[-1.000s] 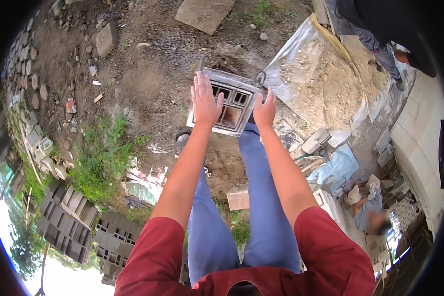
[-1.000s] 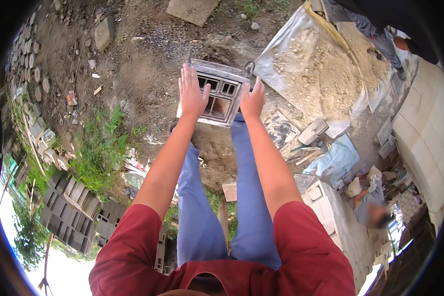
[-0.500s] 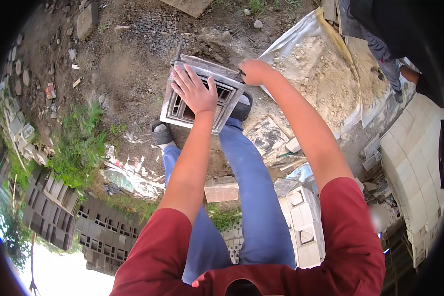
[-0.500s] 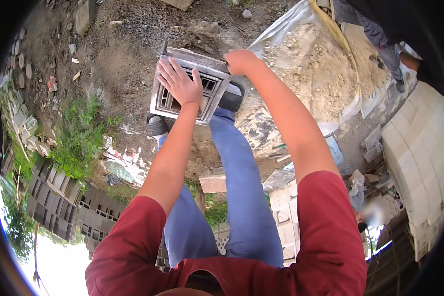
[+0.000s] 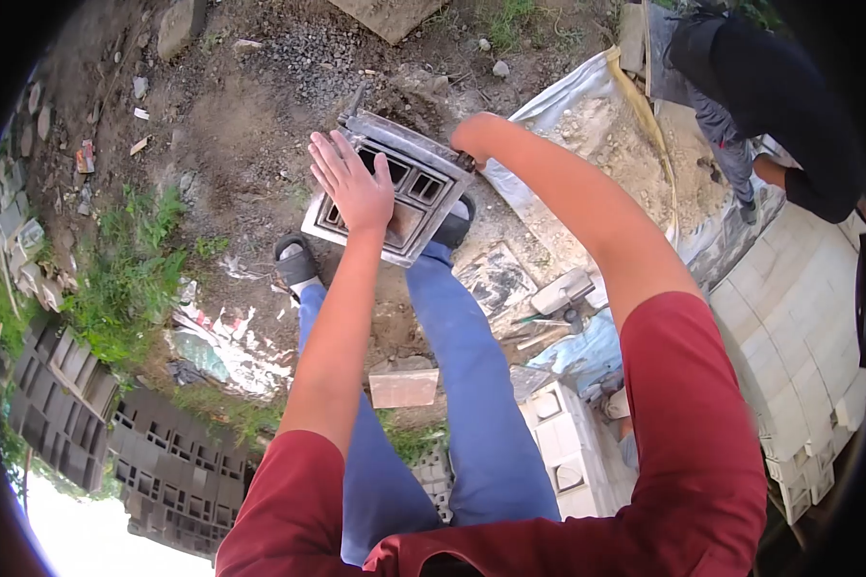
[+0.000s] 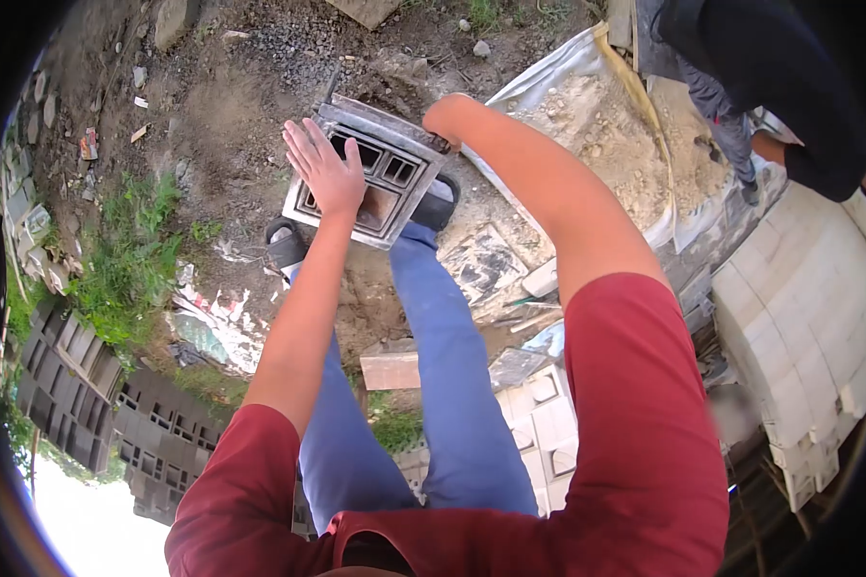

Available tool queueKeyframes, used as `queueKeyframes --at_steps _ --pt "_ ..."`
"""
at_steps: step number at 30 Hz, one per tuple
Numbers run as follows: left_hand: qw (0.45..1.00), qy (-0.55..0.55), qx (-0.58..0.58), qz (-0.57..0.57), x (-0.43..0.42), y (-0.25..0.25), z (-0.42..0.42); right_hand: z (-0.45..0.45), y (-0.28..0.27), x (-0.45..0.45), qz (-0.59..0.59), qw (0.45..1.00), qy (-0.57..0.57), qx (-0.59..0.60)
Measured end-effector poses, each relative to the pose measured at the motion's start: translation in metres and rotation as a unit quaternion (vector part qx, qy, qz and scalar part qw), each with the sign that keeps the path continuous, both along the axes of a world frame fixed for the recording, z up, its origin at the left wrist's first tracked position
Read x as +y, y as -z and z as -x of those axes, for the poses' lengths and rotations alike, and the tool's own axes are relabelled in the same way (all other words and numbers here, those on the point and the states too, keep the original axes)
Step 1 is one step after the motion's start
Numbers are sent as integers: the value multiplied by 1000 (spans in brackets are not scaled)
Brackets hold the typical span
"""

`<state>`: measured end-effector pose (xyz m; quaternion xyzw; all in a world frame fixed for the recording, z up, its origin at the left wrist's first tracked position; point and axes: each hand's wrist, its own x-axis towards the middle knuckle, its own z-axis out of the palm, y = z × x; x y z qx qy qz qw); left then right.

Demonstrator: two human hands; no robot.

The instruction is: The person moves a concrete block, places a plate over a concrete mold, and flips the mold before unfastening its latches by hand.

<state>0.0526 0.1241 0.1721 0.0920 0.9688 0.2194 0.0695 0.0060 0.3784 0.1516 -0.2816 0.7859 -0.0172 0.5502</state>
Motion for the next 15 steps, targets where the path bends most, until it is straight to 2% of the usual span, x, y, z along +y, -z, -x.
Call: queueKeyframes --at_steps 2,7,12,13,14,15 --pt "996 -91 16 -2 19 8 1 7 4 -7 -21 997 -69 -34" --pt "978 -184 76 55 43 23 0 26 11 -13 -73 990 -73 -93" --pt "979 -186 69 45 40 25 -1 15 42 -13 -126 976 -77 -158" --pt "977 -198 66 40 41 25 1 19 46 -11 -136 959 -52 -242" --pt "975 -209 64 33 43 25 2 20 49 -10 -134 960 -54 -241" --pt "975 -209 64 34 47 27 5 20 51 -7 -133 947 -27 -293"
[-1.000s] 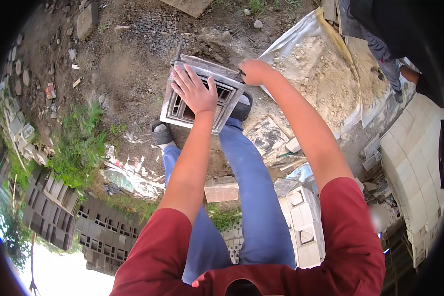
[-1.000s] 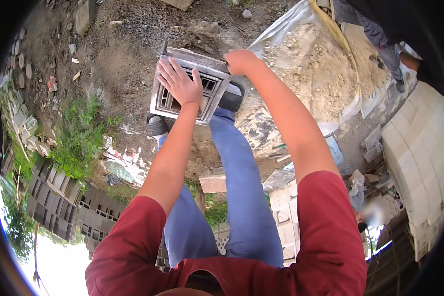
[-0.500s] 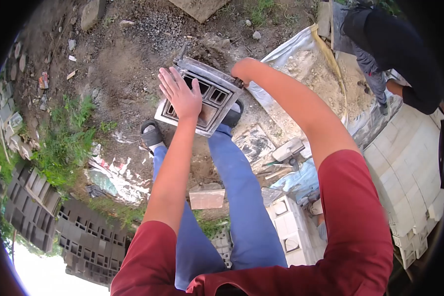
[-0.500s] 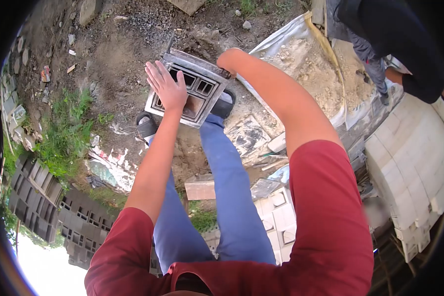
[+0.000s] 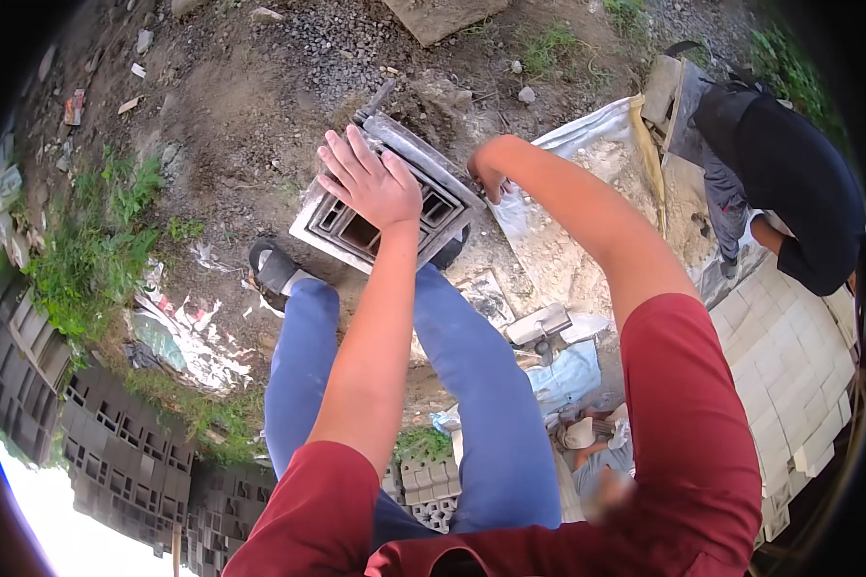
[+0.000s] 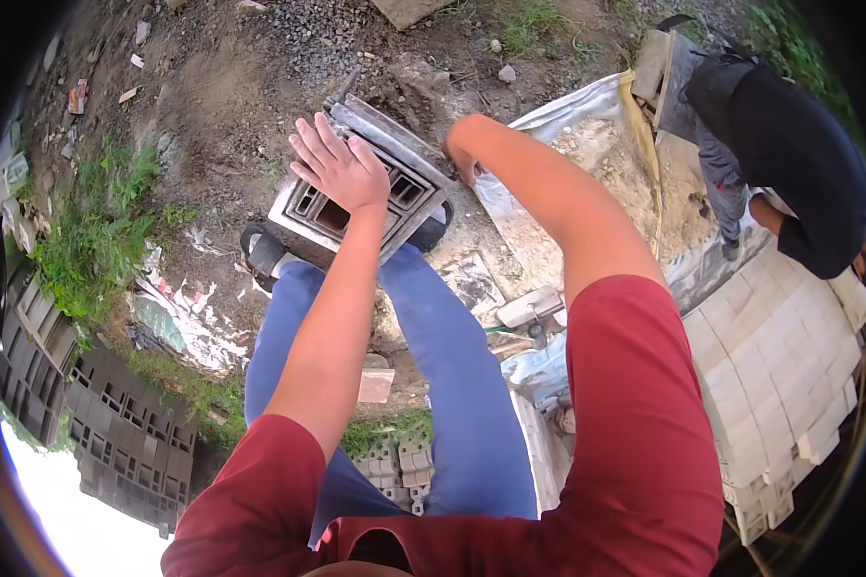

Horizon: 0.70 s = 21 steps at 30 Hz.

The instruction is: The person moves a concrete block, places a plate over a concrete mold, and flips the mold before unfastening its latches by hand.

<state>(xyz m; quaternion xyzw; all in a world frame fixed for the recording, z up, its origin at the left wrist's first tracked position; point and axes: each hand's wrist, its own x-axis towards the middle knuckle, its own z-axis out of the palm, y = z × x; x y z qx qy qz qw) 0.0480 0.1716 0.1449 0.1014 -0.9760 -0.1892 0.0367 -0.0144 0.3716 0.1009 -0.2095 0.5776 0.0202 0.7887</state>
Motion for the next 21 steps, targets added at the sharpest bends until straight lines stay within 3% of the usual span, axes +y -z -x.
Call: queueKeyframes --at_steps 2,4,8,13,21 --pt "997 -76 -4 -13 8 2 1 -3 -3 -2 -9 998 30 -56" --pt "996 -86 -4 -11 10 0 2 5 -21 -6 8 999 22 -30" --pt "996 -87 -10 -5 15 -3 4 -11 -5 3 15 999 19 39" --pt "996 -89 -19 10 16 -5 6 -28 -7 21 181 960 68 203" --pt "996 -83 -23 25 19 -5 7 -24 -13 21 268 934 44 231"
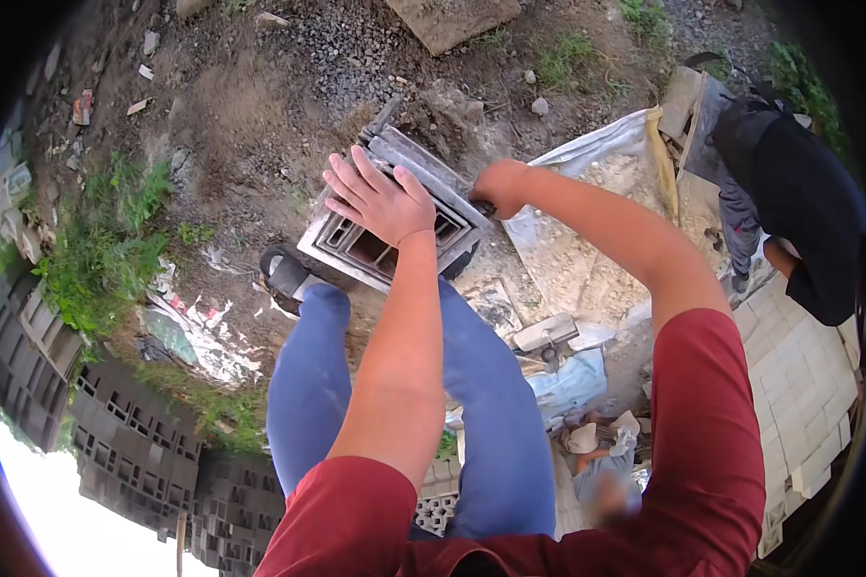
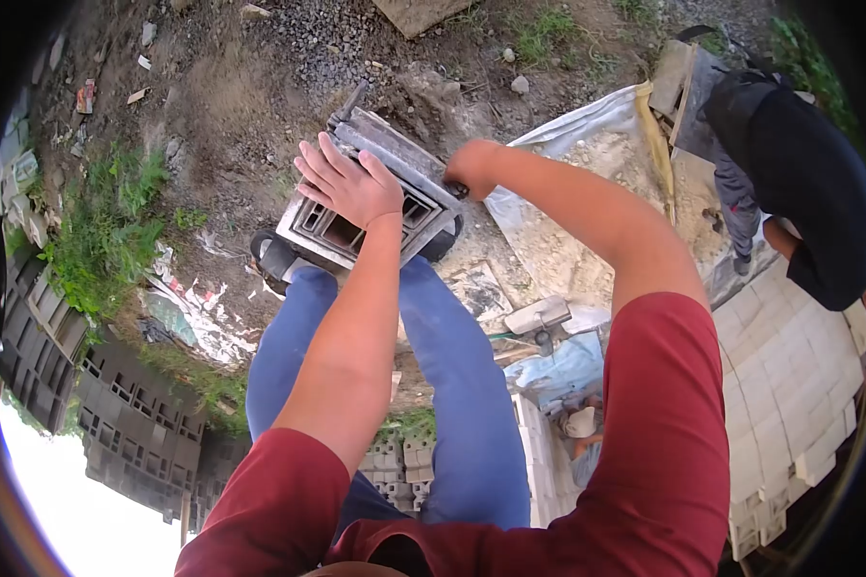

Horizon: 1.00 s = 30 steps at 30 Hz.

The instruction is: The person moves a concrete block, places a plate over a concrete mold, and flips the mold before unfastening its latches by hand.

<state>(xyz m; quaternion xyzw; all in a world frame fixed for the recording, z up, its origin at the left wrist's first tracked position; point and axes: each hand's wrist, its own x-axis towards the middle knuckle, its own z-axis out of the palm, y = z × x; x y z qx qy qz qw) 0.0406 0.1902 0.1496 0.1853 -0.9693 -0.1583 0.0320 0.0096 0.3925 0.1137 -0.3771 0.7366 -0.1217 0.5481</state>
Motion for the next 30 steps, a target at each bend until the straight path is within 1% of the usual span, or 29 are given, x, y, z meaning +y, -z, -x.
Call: queueKeyframes --at_steps 2,4,5,7,11,13,14,16,23,25,30 --pt "1000 2 -4 3 1 -1 0 -5 6 -3 -2 1000 -12 -6" --pt "1000 2 -6 6 0 -1 1 -11 13 -5 -39 999 -5 4" --pt "1000 3 -6 8 0 -1 1 -11 12 -7 -37 999 -4 4" --pt "1000 5 -7 11 1 0 0 -10 11 -11 -93 996 -1 -20" --pt "1000 8 -5 16 1 2 -1 -10 1 -13 -120 993 1 -20" --pt "1000 10 -3 17 1 3 -1 -12 -11 -8 -79 996 25 38" --pt "1000 9 -4 19 1 3 -1 -15 -12 -5 -80 996 28 38" --pt "1000 9 -2 21 3 5 0 -18 -12 1 -24 995 48 80" --pt "999 15 2 32 2 8 -3 -21 -11 10 6 994 50 101" --pt "999 18 3 37 2 8 -4 -24 -7 11 15 990 58 124" --pt "999 15 -1 38 3 9 -4 -22 -5 13 21 991 45 125"
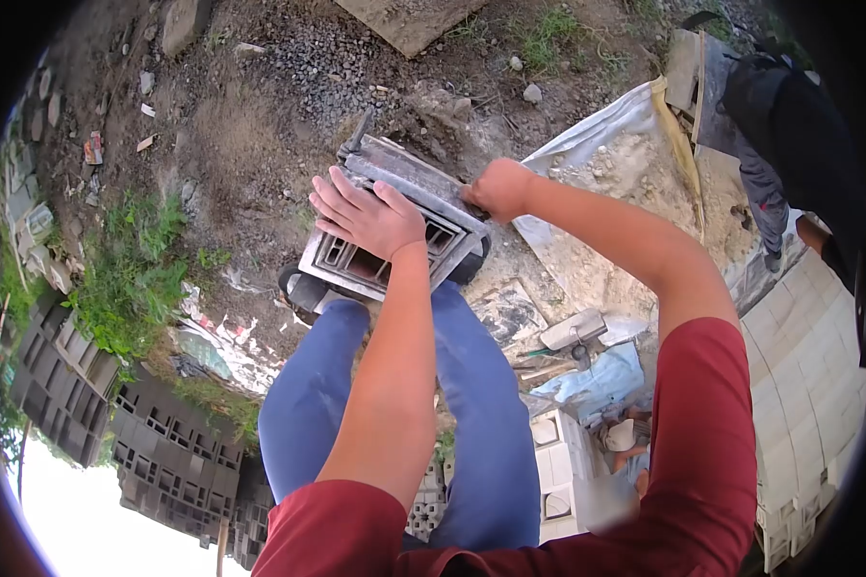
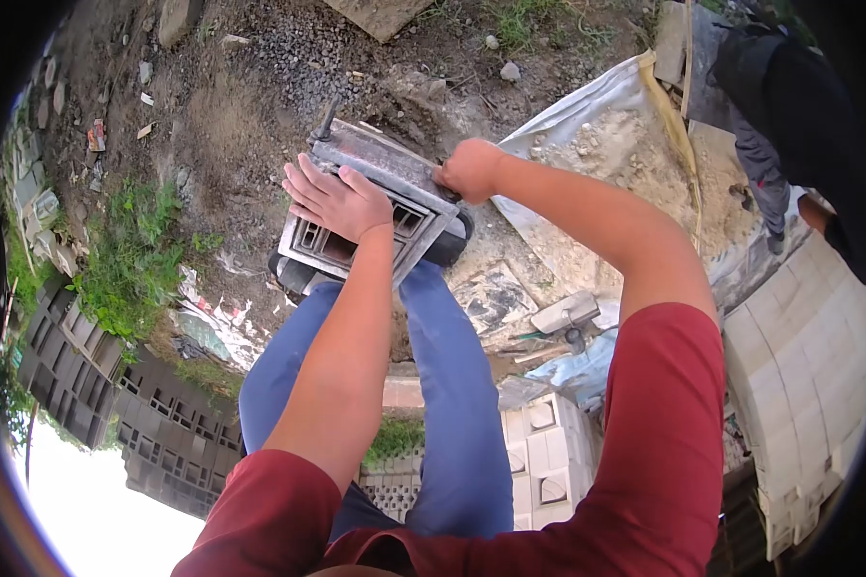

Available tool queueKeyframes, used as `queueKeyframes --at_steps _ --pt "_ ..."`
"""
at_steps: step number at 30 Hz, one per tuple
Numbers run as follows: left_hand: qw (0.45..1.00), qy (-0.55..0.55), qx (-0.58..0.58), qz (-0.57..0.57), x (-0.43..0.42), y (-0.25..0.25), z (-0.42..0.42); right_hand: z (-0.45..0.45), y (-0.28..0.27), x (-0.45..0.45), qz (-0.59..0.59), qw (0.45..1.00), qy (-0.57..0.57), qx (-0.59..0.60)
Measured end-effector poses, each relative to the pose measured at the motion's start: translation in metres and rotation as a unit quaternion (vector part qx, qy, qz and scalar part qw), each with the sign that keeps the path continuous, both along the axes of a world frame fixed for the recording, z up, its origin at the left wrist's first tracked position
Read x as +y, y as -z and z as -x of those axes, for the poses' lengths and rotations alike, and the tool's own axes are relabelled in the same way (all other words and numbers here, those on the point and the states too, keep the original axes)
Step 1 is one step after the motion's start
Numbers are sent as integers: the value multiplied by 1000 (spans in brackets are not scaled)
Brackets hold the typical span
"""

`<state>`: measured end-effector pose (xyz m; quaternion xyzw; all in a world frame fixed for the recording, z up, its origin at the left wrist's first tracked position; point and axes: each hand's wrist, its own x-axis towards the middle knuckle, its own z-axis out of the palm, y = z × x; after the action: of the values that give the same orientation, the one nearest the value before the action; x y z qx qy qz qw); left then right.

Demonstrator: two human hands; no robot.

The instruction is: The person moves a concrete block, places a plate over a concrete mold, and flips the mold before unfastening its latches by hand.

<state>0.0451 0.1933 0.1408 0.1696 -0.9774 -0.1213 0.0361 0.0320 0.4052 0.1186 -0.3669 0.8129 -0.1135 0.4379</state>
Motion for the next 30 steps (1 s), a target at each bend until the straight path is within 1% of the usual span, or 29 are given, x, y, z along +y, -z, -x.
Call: queueKeyframes --at_steps 2,4,5,6,7,8,10,11,12,13,14,16,17,19,22,25,28,30 --pt "1000 1 5 -1 0 0 0 -1 3 0 3 1000 -6 -6" --pt "1000 3 7 -3 0 -1 -2 -3 5 3 49 999 10 -5" --pt "1000 4 14 -2 1 0 -1 -10 11 6 48 999 11 -5" --pt "1000 5 20 -2 2 0 -1 -21 19 9 129 987 45 84" --pt "1000 4 18 -2 1 -1 -2 -31 26 12 208 960 79 172" --pt "1000 3 18 -6 2 -1 -1 -36 24 14 207 960 78 171" --pt "1000 4 15 -9 1 -3 -2 -49 18 15 162 951 177 197" --pt "1000 3 13 -9 1 -3 -1 -44 15 13 161 951 175 196" --pt "1000 2 12 -10 2 -3 0 -32 10 5 66 982 138 108" --pt "1000 0 9 -10 2 -4 0 -21 5 -2 -30 994 99 19" --pt "1000 0 9 -12 3 -4 0 -12 -1 -3 -31 994 99 20" --pt "1000 -2 5 -11 3 -4 1 8 -13 -5 -46 997 19 -64" --pt "1000 -1 7 -9 2 -4 1 13 -11 -5 -46 997 16 -62" --pt "1000 -1 8 -10 1 -2 1 16 -8 -9 -62 993 -18 -95" --pt "1000 -6 -1 -8 1 -5 4 23 -8 -11 -67 989 -29 -130" --pt "1000 -5 -2 -18 1 -8 6 23 2 -12 -67 987 -43 -140" --pt "1000 -11 -11 -21 1 -10 8 31 -7 -16 -75 984 -47 -157" --pt "1000 -14 -6 -25 -1 -8 9 32 -3 -17 -76 983 -54 -160"
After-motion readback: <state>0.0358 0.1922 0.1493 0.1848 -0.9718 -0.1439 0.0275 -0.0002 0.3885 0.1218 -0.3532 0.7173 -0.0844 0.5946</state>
